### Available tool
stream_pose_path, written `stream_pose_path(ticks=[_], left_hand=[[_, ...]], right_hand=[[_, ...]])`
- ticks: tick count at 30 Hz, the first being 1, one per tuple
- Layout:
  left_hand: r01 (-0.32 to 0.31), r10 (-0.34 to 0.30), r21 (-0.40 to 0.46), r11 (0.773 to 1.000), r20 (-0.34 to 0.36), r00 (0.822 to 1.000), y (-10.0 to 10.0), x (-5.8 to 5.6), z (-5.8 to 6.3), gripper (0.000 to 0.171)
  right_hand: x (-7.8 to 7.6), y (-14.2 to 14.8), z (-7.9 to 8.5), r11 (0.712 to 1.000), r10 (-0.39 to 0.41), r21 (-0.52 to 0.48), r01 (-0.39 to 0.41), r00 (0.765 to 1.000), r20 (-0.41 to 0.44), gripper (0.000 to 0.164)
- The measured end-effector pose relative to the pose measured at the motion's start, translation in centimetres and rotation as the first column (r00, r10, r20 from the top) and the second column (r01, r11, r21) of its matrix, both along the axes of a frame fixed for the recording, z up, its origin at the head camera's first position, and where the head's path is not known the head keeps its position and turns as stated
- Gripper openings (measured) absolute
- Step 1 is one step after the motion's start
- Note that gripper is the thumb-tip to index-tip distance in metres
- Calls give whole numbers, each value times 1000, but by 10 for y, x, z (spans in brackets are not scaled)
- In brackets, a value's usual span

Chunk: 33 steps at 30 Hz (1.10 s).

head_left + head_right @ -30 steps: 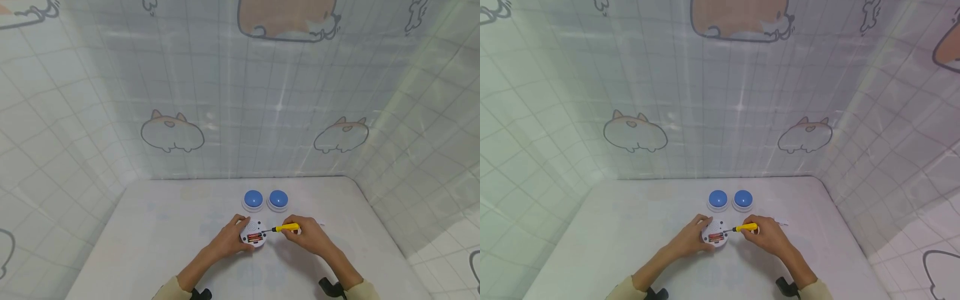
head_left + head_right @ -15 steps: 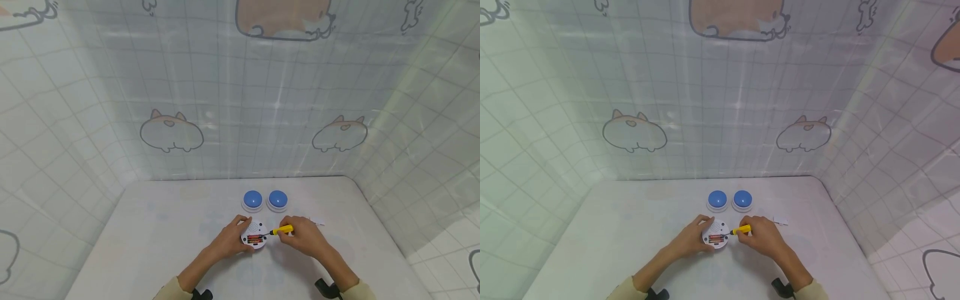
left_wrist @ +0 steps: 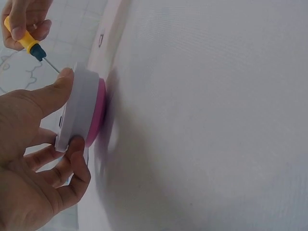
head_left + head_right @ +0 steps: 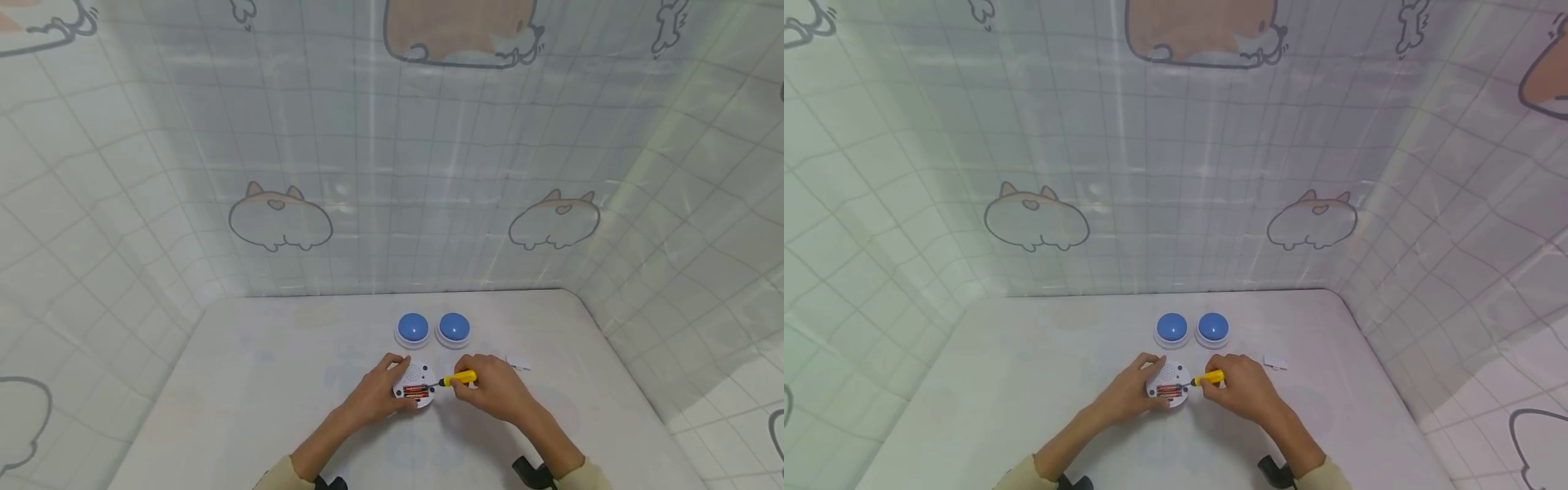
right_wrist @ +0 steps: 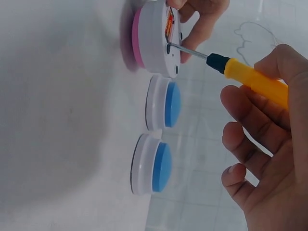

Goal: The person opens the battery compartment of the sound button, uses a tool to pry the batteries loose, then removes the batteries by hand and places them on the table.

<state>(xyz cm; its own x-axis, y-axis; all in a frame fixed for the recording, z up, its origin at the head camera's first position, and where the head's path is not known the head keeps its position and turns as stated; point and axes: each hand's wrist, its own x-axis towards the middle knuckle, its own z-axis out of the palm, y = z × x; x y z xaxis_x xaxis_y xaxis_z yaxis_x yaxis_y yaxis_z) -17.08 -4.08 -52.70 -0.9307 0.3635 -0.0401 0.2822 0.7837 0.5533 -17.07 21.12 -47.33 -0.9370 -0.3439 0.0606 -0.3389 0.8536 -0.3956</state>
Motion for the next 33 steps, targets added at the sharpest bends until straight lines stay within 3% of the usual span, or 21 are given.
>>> stream_pose_path(ticks=[26,30,33], left_hand=[[-16,15,28,999,46,999,1,-7,-2,88],[-12,11,28,1000,39,999,1,-8,-2,88],[-13,11,32,999,43,999,1,-7,-2,88]], right_hand=[[-8,-6,4,1000,-9,29,8,999,40,18],[-4,-11,9,998,-7,68,6,1000,13,18],[1,-16,13,991,36,127,-29,998,-60,19]])
